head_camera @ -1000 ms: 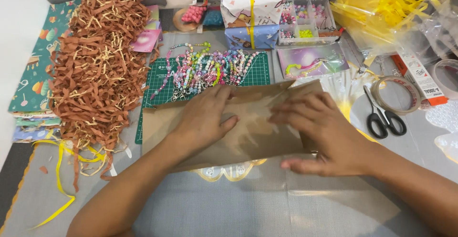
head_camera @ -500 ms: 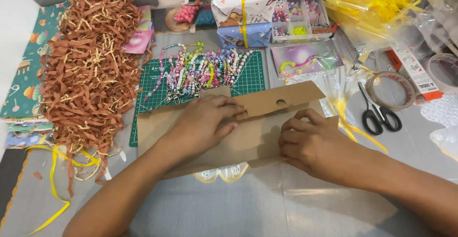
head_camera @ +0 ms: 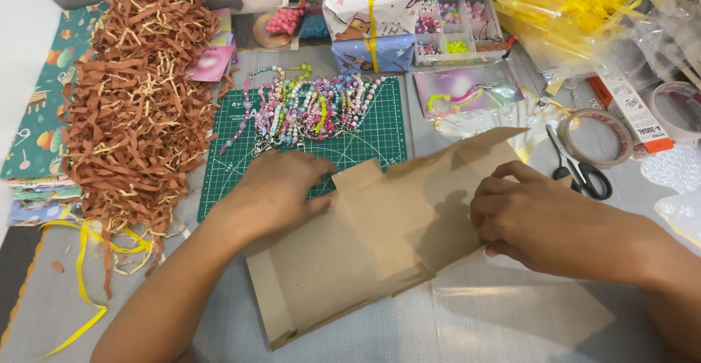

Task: Assembling a cardboard box by folding flaps and applying adhesive tape.

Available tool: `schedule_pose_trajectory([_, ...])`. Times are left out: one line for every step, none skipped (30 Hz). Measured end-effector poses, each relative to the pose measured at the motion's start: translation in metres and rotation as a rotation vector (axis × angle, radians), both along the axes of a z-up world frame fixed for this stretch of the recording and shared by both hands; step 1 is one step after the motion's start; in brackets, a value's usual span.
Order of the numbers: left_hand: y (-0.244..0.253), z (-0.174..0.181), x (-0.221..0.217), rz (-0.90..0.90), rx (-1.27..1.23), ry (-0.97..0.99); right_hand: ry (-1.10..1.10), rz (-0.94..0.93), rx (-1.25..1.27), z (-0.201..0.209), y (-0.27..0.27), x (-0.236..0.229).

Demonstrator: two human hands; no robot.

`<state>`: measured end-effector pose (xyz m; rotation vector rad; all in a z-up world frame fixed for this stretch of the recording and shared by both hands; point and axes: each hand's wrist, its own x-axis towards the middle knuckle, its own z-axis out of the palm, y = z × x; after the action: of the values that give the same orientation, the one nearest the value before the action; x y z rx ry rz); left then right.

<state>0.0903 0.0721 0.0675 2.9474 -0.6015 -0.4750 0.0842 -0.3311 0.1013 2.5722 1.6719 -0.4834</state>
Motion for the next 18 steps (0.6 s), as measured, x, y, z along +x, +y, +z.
schedule_pose_trajectory([0.000, 0.000, 0.000, -0.003, 0.001, 0.003, 0.003, -0.003, 0.001, -0.001, -0.002, -0.001])
schedule_pose_trajectory([0.000, 0.000, 0.000, 0.011, -0.044, 0.001, -0.006, 0.025, 0.085, -0.001, -0.003, -0.003])
schedule_pose_trajectory([0.000, 0.000, 0.001, 0.026, -0.089, -0.003, -0.017, 0.054, 0.168, -0.001, -0.005, -0.004])
schedule_pose_trajectory([0.002, -0.001, 0.001, 0.023, -0.088, -0.002, -0.017, 0.052, 0.169, 0.000, -0.005, -0.009])
schedule_pose_trajectory([0.004, -0.002, 0.002, 0.008, -0.113, -0.037, -0.086, 0.053, 0.247, 0.002, -0.005, -0.014])
schedule_pose_trajectory([0.007, -0.002, 0.002, -0.008, -0.138, -0.072, -0.155, 0.055, 0.325, 0.004, -0.004, -0.019])
schedule_pose_trajectory([0.009, 0.003, 0.000, -0.009, -0.138, -0.072, -0.154, 0.054, 0.325, 0.010, -0.004, -0.025])
schedule_pose_trajectory([0.010, 0.009, -0.002, -0.037, -0.138, -0.085, -0.241, 0.046, 0.351, 0.017, -0.003, -0.032])
schedule_pose_trajectory([0.012, 0.015, -0.004, -0.064, -0.137, -0.099, -0.327, 0.038, 0.377, 0.023, -0.002, -0.038])
schedule_pose_trajectory([0.013, 0.022, -0.007, -0.064, -0.137, -0.097, -0.326, 0.037, 0.377, 0.027, -0.001, -0.042])
schedule_pose_trajectory([0.015, 0.028, -0.011, -0.035, -0.114, -0.096, -0.395, 0.009, 0.373, 0.030, -0.001, -0.045])
schedule_pose_trajectory([0.016, 0.035, -0.014, -0.007, -0.090, -0.095, -0.463, -0.019, 0.369, 0.034, 0.000, -0.049])
schedule_pose_trajectory([0.019, 0.042, -0.017, -0.008, -0.090, -0.094, -0.462, -0.021, 0.369, 0.033, 0.000, -0.047])
schedule_pose_trajectory([0.021, 0.050, -0.020, 0.029, -0.034, -0.078, -0.520, -0.040, 0.361, 0.033, -0.001, -0.045])
schedule_pose_trajectory([0.023, 0.058, -0.022, 0.067, 0.022, -0.063, -0.578, -0.059, 0.353, 0.032, -0.001, -0.043])
schedule_pose_trajectory([0.023, 0.065, -0.027, 0.067, 0.023, -0.064, -0.578, -0.059, 0.354, 0.028, -0.001, -0.035])
schedule_pose_trajectory([0.023, 0.073, -0.031, 0.096, 0.017, -0.020, -0.622, -0.088, 0.339, 0.024, -0.001, -0.026])
schedule_pose_trajectory([0.024, 0.080, -0.035, 0.124, 0.010, 0.023, -0.665, -0.117, 0.324, 0.019, -0.001, -0.018])
